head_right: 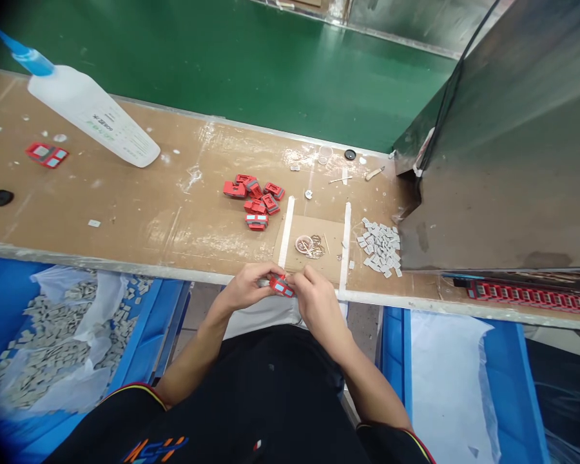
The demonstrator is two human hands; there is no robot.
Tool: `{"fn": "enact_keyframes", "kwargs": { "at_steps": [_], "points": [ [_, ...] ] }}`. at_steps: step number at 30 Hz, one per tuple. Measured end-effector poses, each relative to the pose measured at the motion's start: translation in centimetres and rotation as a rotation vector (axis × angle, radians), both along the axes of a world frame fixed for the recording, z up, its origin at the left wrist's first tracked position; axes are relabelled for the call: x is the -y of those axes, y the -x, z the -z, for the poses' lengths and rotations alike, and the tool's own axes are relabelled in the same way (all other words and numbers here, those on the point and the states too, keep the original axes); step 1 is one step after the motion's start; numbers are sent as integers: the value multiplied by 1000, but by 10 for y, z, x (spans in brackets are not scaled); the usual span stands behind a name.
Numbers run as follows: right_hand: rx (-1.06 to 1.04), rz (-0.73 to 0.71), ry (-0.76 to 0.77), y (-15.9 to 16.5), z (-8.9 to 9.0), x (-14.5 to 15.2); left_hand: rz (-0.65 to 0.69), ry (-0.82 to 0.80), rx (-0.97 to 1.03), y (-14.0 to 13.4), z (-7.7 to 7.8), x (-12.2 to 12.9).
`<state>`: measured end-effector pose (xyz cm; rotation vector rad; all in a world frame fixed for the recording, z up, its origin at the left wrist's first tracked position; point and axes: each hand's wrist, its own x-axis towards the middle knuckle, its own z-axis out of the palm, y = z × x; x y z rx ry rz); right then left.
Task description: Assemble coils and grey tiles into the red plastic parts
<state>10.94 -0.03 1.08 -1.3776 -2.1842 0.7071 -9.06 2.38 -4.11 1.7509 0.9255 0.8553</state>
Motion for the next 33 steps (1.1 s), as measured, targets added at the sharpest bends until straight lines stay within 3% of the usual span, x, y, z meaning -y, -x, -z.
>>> {"fn": "enact_keyframes", "kwargs": {
  "at_steps": [3,5,10,14,16,20,25,33],
  "points": [
    [114,-36,-15,0,-1,7,30,-3,-12,0,-1,0],
    [79,-50,29,-1,0,7,25,-20,-32,-1,-1,0],
    [-355,30,173,-2,14,5,-92,-121,77,-8,3,-1],
    [-719,128,392,3,26,21,-95,-309,215,-15,0,6],
    [-794,182,421,4,28,31,-72,-321,195,-15,-6,12],
    [-648,313,240,-1,22,47,21,-160,129,-14,-25,27],
    [-468,265,36,-5,9,59,-47,-57,141,-21,-46,43],
    [-380,201,-109,-3,0,70,-129,-100,221,-27,-45,56]
  ]
}}
